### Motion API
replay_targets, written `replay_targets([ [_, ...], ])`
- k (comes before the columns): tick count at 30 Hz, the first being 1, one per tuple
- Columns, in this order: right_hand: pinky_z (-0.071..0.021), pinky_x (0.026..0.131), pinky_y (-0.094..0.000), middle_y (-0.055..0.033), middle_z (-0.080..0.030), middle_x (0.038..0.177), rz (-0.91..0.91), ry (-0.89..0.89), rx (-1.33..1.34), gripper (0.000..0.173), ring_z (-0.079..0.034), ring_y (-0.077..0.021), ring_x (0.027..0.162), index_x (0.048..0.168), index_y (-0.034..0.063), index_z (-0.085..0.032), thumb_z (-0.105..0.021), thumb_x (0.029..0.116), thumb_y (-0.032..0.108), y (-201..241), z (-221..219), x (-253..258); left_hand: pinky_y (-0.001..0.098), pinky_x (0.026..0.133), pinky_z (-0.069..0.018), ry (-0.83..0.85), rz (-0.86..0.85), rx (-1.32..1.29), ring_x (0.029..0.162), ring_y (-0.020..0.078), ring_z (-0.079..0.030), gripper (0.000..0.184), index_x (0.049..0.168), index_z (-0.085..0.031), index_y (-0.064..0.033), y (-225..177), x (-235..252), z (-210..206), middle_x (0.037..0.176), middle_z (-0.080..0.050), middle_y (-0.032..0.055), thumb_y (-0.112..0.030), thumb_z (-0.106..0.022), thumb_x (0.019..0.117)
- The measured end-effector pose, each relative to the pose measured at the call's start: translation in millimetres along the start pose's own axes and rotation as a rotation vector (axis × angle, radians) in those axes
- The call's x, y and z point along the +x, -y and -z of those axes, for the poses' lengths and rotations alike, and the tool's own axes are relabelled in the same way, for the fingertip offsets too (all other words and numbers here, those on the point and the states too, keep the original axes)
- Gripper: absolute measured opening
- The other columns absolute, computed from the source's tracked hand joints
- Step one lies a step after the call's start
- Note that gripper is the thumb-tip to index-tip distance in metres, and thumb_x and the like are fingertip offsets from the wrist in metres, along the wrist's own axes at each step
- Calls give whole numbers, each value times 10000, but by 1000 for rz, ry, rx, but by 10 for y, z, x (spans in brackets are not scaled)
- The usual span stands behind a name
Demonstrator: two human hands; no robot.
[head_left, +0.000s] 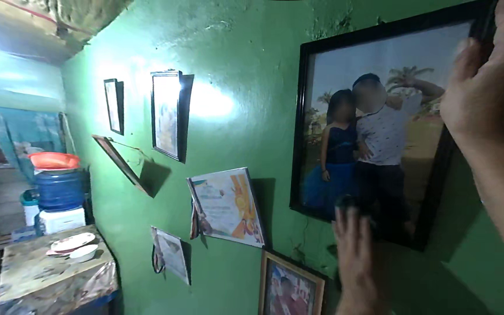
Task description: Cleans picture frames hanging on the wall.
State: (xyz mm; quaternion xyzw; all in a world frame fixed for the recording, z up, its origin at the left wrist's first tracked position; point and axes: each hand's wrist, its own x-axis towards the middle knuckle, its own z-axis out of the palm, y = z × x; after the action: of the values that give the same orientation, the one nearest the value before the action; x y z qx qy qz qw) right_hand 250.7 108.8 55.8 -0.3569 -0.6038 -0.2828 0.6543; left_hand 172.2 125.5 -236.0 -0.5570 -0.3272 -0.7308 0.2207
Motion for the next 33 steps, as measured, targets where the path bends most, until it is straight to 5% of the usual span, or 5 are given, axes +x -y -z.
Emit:
replay_targets([
  [4, -426, 1049, -597, -302, -508, 1457, 13, 0, -12, 543, -538, -458, 1304, 1581, 47, -357, -378, 1099, 295, -51, -21, 20, 508, 1178, -353, 43, -119, -30, 1394, 415, -482, 347, 1249, -667, 51, -402, -37, -176, 1354, -625, 252, -30, -550, 931],
  [9, -429, 1022, -619, -305, -555, 1397, 21, 30, -64, 523, -556, -460, 1279, 1543, 44, -415, -361, 1099, 314, -76, -1, 33, 504, 1153, -393, 149, -203, 159, 1391, 328, -510, 342, 1252, -689, -47, 89, 47, 203, 1391, -633, 139, -41, -555, 938],
  [13, -527, 777, -396, -83, -701, 1010, 387, -677, -230, 495, -671, -208, 876, 1324, 193, -662, -342, 1068, 471, -710, -716, 334, 567, 1156, -384, 175, -76, 300, 1433, 379, -447, 379, 1318, -657, -8, 673, 247, 617, 1481, -554, 158, -45, -544, 958],
  [17, -475, 954, -565, -297, -615, 1298, 58, -19, -103, 460, -622, -428, 1166, 1473, 18, -498, -418, 1082, 247, -1, 9, -29, 556, 1141, -397, 131, -17, 384, 1417, 412, -458, 399, 1317, -630, 73, 751, 373, 752, 1468, -550, 212, -8, -547, 935],
  [33, -479, 943, -541, -273, -576, 1365, 9, -15, -41, 478, -607, -404, 1198, 1500, 32, -479, -402, 1075, 237, 34, 11, 9, 326, 1069, -419, 40, -177, 63, 1261, 241, -527, 304, 1211, -673, -156, -255, -90, -54, 1295, -606, 102, -51, -555, 951],
])
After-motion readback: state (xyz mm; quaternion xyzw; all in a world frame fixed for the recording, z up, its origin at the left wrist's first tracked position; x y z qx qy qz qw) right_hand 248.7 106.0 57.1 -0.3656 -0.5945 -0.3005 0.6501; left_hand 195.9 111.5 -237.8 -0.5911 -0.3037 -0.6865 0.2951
